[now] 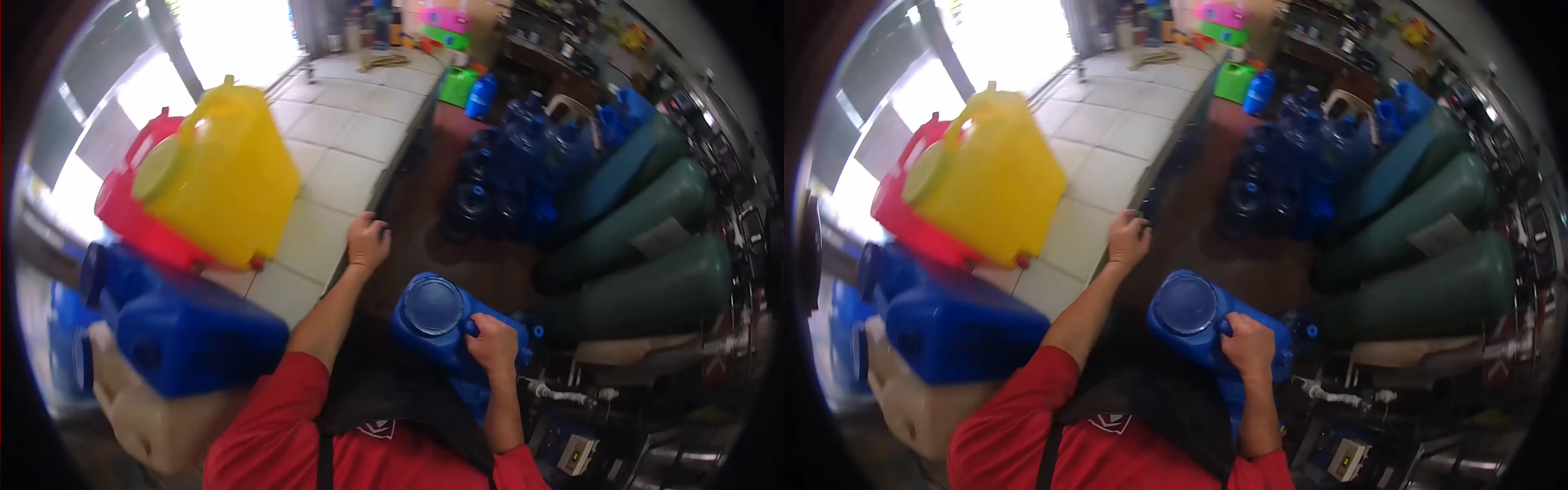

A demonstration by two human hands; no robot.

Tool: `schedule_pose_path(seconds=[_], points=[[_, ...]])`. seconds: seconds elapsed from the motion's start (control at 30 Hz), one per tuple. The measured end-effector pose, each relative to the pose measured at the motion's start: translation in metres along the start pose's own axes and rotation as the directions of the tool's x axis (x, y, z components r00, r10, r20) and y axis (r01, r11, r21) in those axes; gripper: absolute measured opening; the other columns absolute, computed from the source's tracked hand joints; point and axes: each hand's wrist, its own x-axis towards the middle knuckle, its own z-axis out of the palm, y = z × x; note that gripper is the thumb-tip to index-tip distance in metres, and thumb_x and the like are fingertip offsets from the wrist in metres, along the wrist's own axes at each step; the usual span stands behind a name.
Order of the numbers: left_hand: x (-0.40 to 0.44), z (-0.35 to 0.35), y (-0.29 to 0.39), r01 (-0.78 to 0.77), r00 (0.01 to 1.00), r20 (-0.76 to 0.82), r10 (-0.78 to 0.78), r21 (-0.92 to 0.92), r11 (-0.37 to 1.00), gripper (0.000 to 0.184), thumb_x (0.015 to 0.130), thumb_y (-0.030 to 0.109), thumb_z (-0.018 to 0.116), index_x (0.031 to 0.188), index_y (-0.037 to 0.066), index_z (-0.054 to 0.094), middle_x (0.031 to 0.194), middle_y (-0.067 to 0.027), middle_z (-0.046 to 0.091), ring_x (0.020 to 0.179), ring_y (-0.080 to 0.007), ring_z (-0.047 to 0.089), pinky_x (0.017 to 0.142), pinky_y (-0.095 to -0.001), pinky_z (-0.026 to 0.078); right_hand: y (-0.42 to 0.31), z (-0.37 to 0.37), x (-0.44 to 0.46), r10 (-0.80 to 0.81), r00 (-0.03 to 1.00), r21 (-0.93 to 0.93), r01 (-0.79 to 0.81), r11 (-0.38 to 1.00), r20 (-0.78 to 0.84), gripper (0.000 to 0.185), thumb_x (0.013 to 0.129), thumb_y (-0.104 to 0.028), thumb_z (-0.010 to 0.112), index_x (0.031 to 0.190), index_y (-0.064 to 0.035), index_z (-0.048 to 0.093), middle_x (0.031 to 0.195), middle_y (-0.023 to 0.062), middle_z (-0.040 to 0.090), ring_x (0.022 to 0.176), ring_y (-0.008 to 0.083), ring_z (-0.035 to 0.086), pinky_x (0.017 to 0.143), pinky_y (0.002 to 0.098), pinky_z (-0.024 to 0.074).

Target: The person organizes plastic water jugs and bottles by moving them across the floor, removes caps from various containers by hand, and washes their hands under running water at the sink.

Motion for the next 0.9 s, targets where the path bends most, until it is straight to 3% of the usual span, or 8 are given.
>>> schedule_pose_path(seconds=[0.2, 0.3, 0.37, 0.43, 0.53, 0.67, 0.73, 0.9], points=[[-0.073, -0.059, 0.049, 0.075, 0.997, -0.017, -0.078, -0.135, 0.988, 0.010, 0.077, 0.014, 0.073, 0.086, 0.010, 0.072, 0.101, -0.0141, 0.064, 0.097, -0.0327, 0.062, 0.084, -0.0428, 0.052, -0.022, -0.028, -0.059, -0.099, 0.995, 0.040, 0.098, 0.994, 0.015, 0.020, 0.068, -0.015, 0.073, 0.087, -0.0110, 0.068, 0.081, 0.0092, 0.068, 0.077, 0.0312, 0.067, 0.064, 0.0402, 0.0520], [-0.111, -0.089, 0.085, 0.195, 0.977, 0.142, -0.162, -0.266, 0.944, 0.013, 0.081, 0.020, 0.072, 0.087, 0.009, 0.073, 0.090, -0.0113, 0.066, 0.086, -0.0284, 0.066, 0.078, -0.0375, 0.055, -0.024, -0.033, -0.090, -0.142, 0.990, 0.131, 0.141, 0.981, -0.003, 0.018, 0.067, -0.013, 0.074, 0.085, -0.0104, 0.068, 0.080, 0.0101, 0.067, 0.076, 0.0314, 0.067, 0.064, 0.0398, 0.0518], [-0.130, -0.110, 0.105, 0.259, 0.950, 0.239, -0.203, -0.236, 0.936, 0.017, 0.084, 0.023, 0.070, 0.091, 0.007, 0.074, 0.097, -0.0112, 0.068, 0.085, -0.0256, 0.068, 0.078, -0.0360, 0.054, -0.030, -0.039, -0.106, -0.153, 0.988, 0.163, 0.148, 0.975, 0.016, 0.020, 0.065, -0.011, 0.073, 0.085, -0.0083, 0.069, 0.082, 0.0118, 0.068, 0.077, 0.0321, 0.067, 0.066, 0.0378, 0.0530], [-0.143, -0.138, 0.125, 0.401, 0.846, 0.504, -0.176, -0.380, 0.834, 0.023, 0.091, 0.027, 0.066, 0.095, 0.006, 0.074, 0.104, -0.0107, 0.070, 0.085, -0.0209, 0.069, 0.078, -0.0332, 0.054, -0.037, -0.049, -0.117, -0.172, 0.984, 0.184, 0.162, 0.970, 0.041, 0.023, 0.063, -0.008, 0.072, 0.086, -0.0062, 0.071, 0.083, 0.0135, 0.069, 0.078, 0.0328, 0.068, 0.069, 0.0357, 0.0541], [-0.155, -0.181, 0.142, 0.525, 0.757, 0.627, -0.185, -0.414, 0.743, 0.033, 0.100, 0.033, 0.056, 0.103, 0.005, 0.072, 0.108, -0.0100, 0.070, 0.092, -0.0169, 0.067, 0.083, -0.0313, 0.052, -0.049, -0.066, -0.130, -0.260, 0.965, 0.196, 0.250, 0.948, 0.030, 0.025, 0.061, -0.005, 0.071, 0.086, -0.0041, 0.071, 0.083, 0.0146, 0.069, 0.077, 0.0327, 0.068, 0.069, 0.0348, 0.0543], [-0.185, -0.225, 0.152, 0.483, 0.810, 0.586, -0.004, -0.664, 0.571, 0.045, 0.105, 0.039, 0.045, 0.115, 0.001, 0.067, 0.110, -0.0084, 0.067, 0.104, -0.0147, 0.061, 0.094, -0.0308, 0.048, -0.070, -0.100, -0.137, -0.361, 0.931, 0.290, 0.331, 0.898, 0.055, 0.026, 0.059, -0.003, 0.071, 0.086, -0.0019, 0.070, 0.082, 0.0160, 0.069, 0.076, 0.0327, 0.069, 0.069, 0.0343, 0.0541], [-0.198, -0.263, 0.169, 0.553, 0.774, 0.623, 0.109, -0.750, 0.364, 0.059, 0.106, 0.049, 0.034, 0.129, 0.000, 0.058, 0.120, -0.0106, 0.063, 0.114, -0.0173, 0.057, 0.104, -0.0312, 0.040, -0.087, -0.121, -0.141, -0.423, 0.902, 0.308, 0.378, 0.873, 0.090, 0.028, 0.058, 0.000, 0.071, 0.086, -0.0008, 0.071, 0.081, 0.0168, 0.068, 0.075, 0.0320, 0.069, 0.069, 0.0339, 0.0537], [-0.222, -0.356, 0.197, 0.203, 0.934, 0.317, 0.166, -0.851, 0.484, 0.076, 0.101, 0.062, 0.034, 0.144, 0.000, 0.040, 0.134, -0.0170, 0.052, 0.127, -0.0241, 0.048, 0.110, -0.0360, 0.034, -0.141, -0.170, -0.147, -0.555, 0.824, 0.283, 0.508, 0.813, 0.115, 0.026, 0.056, 0.001, 0.070, 0.082, 0.0007, 0.067, 0.073, 0.0149, 0.064, 0.066, 0.0270, 0.065, 0.064, 0.0315, 0.0501]])
